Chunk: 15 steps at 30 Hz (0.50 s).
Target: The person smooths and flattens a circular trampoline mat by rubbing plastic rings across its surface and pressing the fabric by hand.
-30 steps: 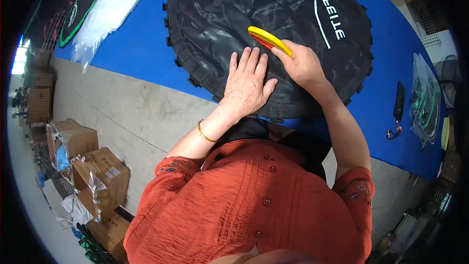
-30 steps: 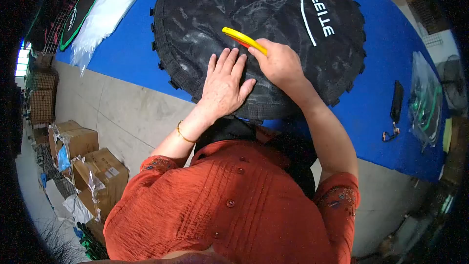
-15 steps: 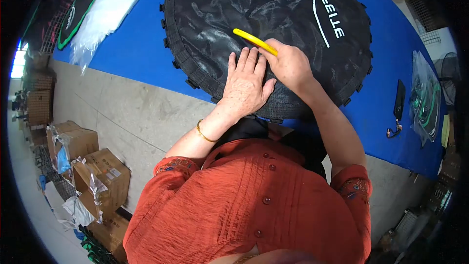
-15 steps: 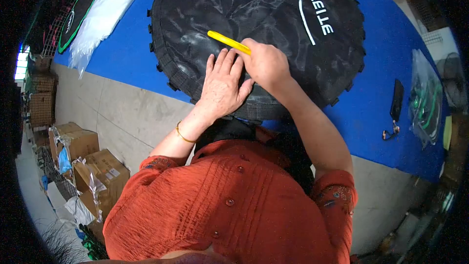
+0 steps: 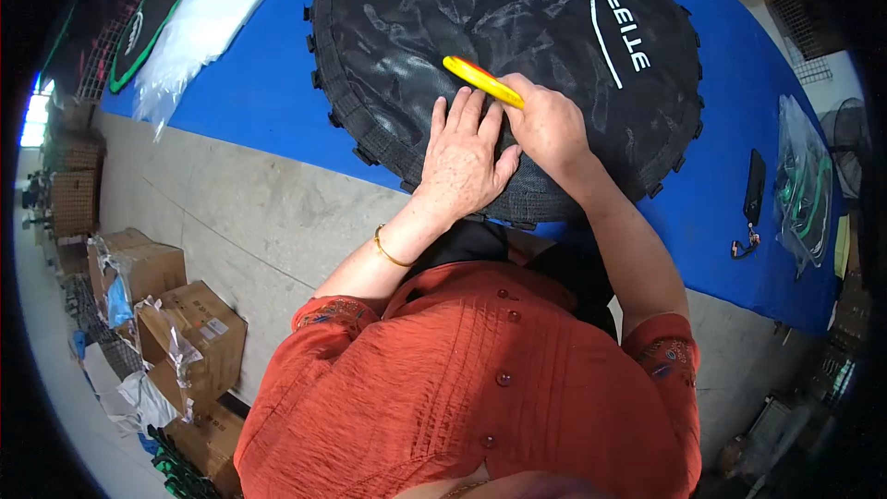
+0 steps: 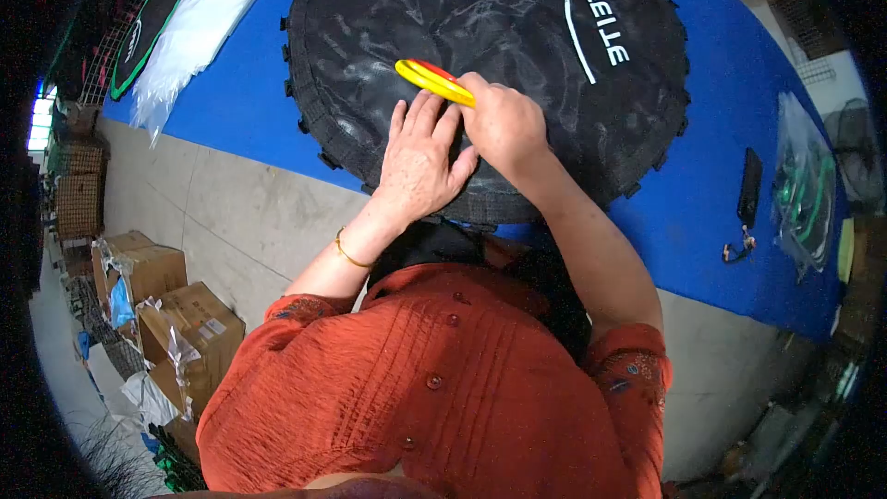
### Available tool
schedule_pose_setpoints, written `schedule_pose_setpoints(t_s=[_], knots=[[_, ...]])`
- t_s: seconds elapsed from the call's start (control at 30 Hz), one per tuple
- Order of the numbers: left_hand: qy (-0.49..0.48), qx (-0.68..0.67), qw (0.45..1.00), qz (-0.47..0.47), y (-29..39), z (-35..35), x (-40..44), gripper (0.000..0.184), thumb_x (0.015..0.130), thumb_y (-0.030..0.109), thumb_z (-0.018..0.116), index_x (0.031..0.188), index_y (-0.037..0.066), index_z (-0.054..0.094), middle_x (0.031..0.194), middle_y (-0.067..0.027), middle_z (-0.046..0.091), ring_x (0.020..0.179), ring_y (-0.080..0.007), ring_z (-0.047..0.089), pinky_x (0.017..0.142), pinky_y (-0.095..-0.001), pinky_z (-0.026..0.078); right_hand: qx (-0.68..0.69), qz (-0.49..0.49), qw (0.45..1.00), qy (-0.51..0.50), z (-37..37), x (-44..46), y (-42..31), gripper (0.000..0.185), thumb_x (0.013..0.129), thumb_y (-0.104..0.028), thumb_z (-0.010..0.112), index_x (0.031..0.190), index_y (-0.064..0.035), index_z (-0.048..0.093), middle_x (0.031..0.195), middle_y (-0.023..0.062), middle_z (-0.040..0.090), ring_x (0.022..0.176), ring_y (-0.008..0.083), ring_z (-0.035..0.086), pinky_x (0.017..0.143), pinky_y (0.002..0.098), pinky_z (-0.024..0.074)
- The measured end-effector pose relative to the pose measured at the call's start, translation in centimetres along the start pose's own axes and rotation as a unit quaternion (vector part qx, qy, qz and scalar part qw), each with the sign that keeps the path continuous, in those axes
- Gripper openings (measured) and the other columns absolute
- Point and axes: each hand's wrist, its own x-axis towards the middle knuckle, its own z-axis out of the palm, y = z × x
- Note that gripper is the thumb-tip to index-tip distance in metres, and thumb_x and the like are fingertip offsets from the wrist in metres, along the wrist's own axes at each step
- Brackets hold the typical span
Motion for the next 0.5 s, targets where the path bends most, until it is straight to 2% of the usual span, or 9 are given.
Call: schedule_pose_setpoints(t_s=[0.1, 0.23, 0.4, 0.5], knots=[[0.024, 0.018, 0.999, -0.012, 0.2, 0.2, -0.2, 0.069, 0.093, 0.040, 0.076, 0.146, -0.001, 0.061, 0.154, -0.0321, 0.051, 0.150, -0.0504, 0.044, 0.126, -0.0665, 0.031, -0.015, -0.001, 1.000, 0.007, 0.2, 0.1, 0.1, 0.022, 0.103, -0.027, 0.067, 0.119, -0.0128, 0.070, 0.093, 0.0178, 0.079, 0.089, 0.0411, 0.078, 0.078, 0.0540, 0.0617], [0.009, 0.020, 1.000, -0.016, 0.4, -0.1, 0.0, 0.067, 0.094, 0.039, 0.076, 0.147, 0.002, 0.061, 0.153, -0.0343, 0.052, 0.149, -0.0525, 0.045, 0.127, -0.0658, 0.031, -0.027, 0.010, 1.000, 0.012, 0.6, 1.4, 0.4, 0.021, 0.103, -0.028, 0.067, 0.118, -0.0130, 0.069, 0.094, 0.0182, 0.079, 0.089, 0.0416, 0.077, 0.078, 0.0542, 0.0617], [0.017, 0.019, 1.000, -0.004, 0.1, 0.3, -0.1, 0.067, 0.095, 0.039, 0.076, 0.148, 0.000, 0.060, 0.151, -0.0372, 0.053, 0.148, -0.0544, 0.046, 0.127, -0.0652, 0.032, -0.033, 0.013, 0.999, 0.010, 0.0, 1.4, 0.3, 0.020, 0.104, -0.027, 0.065, 0.117, -0.0126, 0.069, 0.093, 0.0189, 0.078, 0.089, 0.0423, 0.077, 0.078, 0.0548, 0.0618], [0.018, 0.014, 1.000, 0.000, 0.3, 0.4, 0.2, 0.068, 0.096, 0.039, 0.075, 0.148, -0.002, 0.060, 0.151, -0.0381, 0.053, 0.148, -0.0553, 0.046, 0.127, -0.0647, 0.032, -0.058, 0.032, 0.998, 0.016, -0.3, 1.3, 1.8, 0.024, 0.107, -0.035, 0.066, 0.123, -0.0168, 0.072, 0.097, 0.0198, 0.078, 0.094, 0.0449, 0.075, 0.080, 0.0560, 0.0598]])
